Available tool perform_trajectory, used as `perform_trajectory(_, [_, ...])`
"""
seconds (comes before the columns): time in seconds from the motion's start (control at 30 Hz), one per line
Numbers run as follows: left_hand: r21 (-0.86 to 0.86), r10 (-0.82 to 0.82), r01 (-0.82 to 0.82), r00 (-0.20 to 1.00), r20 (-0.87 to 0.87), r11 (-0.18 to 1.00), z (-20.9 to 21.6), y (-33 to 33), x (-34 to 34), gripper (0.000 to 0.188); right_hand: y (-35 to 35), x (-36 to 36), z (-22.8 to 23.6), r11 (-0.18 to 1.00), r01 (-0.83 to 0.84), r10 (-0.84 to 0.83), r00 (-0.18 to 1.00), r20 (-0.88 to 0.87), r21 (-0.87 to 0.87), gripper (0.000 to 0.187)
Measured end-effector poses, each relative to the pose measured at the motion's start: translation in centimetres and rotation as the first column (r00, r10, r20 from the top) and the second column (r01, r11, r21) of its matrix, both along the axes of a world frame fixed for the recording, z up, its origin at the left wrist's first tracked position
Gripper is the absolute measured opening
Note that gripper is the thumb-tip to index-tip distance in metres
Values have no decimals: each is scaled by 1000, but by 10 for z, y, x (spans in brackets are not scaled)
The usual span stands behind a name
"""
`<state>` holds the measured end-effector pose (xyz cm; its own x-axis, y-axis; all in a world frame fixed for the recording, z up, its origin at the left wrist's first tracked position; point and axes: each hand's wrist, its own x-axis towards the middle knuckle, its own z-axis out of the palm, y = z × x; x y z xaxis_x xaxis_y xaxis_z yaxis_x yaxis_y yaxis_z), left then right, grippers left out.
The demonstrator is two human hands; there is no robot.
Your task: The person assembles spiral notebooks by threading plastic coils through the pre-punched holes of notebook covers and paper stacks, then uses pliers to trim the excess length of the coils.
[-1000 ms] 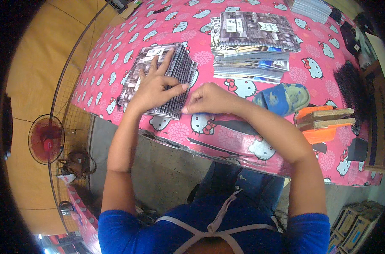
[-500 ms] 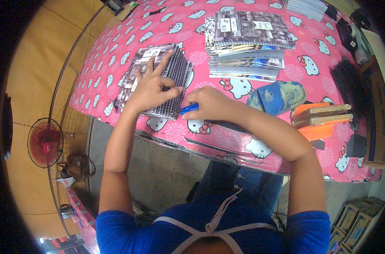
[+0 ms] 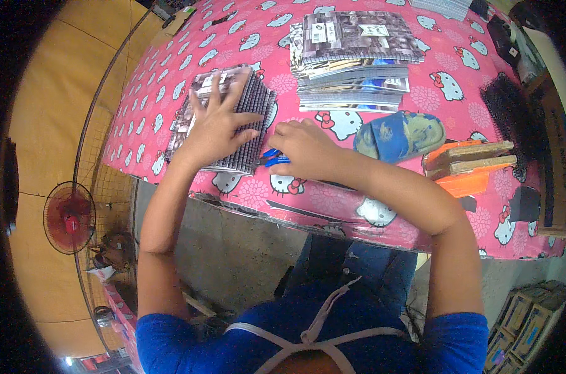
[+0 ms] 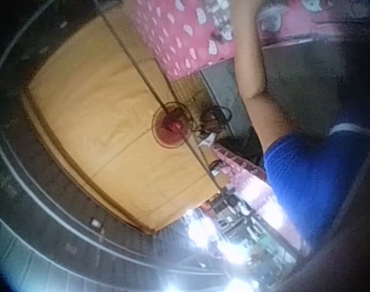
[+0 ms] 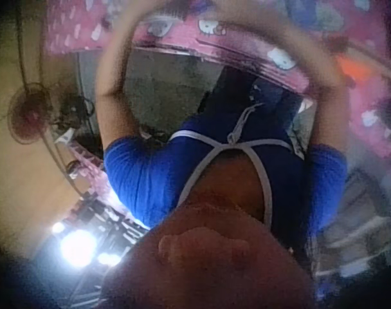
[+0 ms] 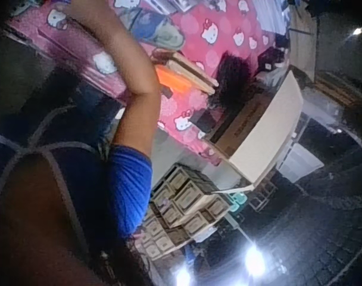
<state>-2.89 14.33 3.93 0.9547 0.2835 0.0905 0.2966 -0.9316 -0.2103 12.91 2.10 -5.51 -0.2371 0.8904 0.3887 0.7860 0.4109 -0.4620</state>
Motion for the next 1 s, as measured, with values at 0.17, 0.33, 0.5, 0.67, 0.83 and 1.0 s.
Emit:
perform_trajectory(0.17, [-124,-246,220,933,-262,967,-1,13,12,29,-4,-2,-11,977,-21,8,998,65,211,44])
perform_trajectory(0.33, [-136,-217,183,928,-302,974,-4,15,14,28,6,-5,-13,979,-63,45,994,96,193,41])
perform_trajectory(0.5, [-155,-248,211,928,-279,965,-4,15,12,26,21,4,10,788,-273,-69,851,-520,-552,40])
perform_trajectory(0.67, [-111,-195,166,913,-357,980,-1,7,16,20,14,0,21,560,-362,-294,754,-587,-745,44])
perform_trajectory(0.83, [-64,-143,127,883,-448,990,0,6,18,24,-4,-3,2,999,28,-27,999,34,-30,41])
perform_trajectory(1.0, [-80,-164,144,901,-403,986,-1,7,18,20,-1,-5,-14,990,-49,32,991,127,131,43])
